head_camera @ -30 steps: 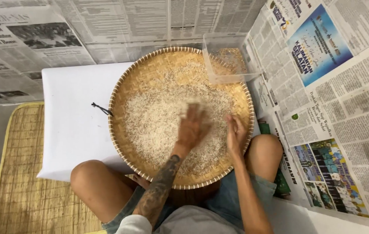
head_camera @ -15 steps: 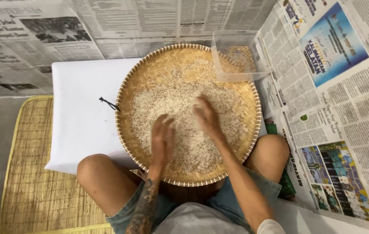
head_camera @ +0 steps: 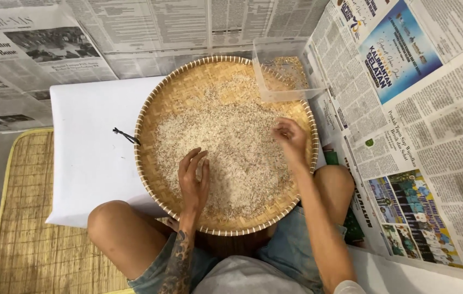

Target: Manually sorting through grains in a large woven tray to remove impurities and debris.

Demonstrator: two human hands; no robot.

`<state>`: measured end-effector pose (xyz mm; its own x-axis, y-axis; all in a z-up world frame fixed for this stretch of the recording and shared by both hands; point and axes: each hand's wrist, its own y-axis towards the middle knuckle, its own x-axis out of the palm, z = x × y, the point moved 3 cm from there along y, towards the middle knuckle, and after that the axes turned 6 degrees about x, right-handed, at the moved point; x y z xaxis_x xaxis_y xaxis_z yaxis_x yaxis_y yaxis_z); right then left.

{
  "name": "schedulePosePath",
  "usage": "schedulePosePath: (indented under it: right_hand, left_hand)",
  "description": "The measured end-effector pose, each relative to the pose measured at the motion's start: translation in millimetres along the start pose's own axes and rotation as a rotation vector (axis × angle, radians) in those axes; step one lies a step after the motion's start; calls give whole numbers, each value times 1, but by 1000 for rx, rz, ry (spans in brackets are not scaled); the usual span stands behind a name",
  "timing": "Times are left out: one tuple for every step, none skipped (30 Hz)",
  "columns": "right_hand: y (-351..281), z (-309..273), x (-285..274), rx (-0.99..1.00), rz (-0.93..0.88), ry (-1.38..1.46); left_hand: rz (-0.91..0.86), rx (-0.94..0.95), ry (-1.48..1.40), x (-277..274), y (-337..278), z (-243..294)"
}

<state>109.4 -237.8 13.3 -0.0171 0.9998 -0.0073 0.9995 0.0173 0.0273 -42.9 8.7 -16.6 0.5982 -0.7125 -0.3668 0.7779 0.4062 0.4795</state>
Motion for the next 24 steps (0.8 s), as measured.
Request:
schedulePosePath:
  right_hand:
    - [3,6,-9,1,0,-3]
    - [6,15,-18,125,-37,235]
    - [8,25,-26,251,-73,474]
    - [6,29,-29,254,-71,473]
    - [5,34,-31,296,-101,600]
    - [4,38,-32,338,-130,726]
    - [6,42,-33,337,-131,727]
    - [7,48,-32,394,-154,789]
    - [6,53,-32,454,-175,851]
    - [6,53,-31,455,-176,852]
    - [5,52,-29,474,-210,925]
    - [5,51,-28,493,-245,999]
    - [2,45,-26,493,-247,998]
    - [0,40,-23,485,-270,1034]
    - [-1,33,-20,473,-294,1070]
    - [-3,26,-16,471,-298,1070]
    - [-5,19,-13,455,-313,1115]
    - [-8,12,-10,440,-327,1159]
    - [-10,10,-7,437,-321,1161]
    - [-12,8,-4,444,-313,1211]
    - [-11,5,-1,447,-309,1258]
    - [-15,-3,3,441,-307,1257]
    - [-18,-10,7,441,-304,1298]
    - [-21,-17,12,441,-301,1340]
  left_hand:
    - [0,-2,-2,1,0,1]
    - [-1,14,0,1,0,2]
    - [-5,29,4,2,0,3]
    - [-7,26,4,3,-1,4]
    - [-2,35,-3,4,0,5]
    - [4,44,-11,5,0,6]
    - [5,46,-9,3,4,11]
    - [-23,47,-13,2,7,17]
    - [-52,47,-16,1,9,22]
    - [-52,46,-14,2,10,23]
    - [-118,107,18,6,12,26]
    - [-184,167,51,10,13,29]
    - [-182,167,52,6,19,44]
    - [-308,308,94,7,23,63]
    - [-433,452,135,7,27,81]
    - [-429,454,137,14,23,74]
    - [-570,522,195,25,16,66]
    - [-711,589,254,37,9,58]
    - [-716,592,251,38,8,56]
    - [-723,617,243,39,7,55]
    - [-724,643,235,42,8,53]
    - [-724,648,231,47,9,52]
    - [-577,655,155,48,13,53]
    - [-430,658,78,49,17,52]
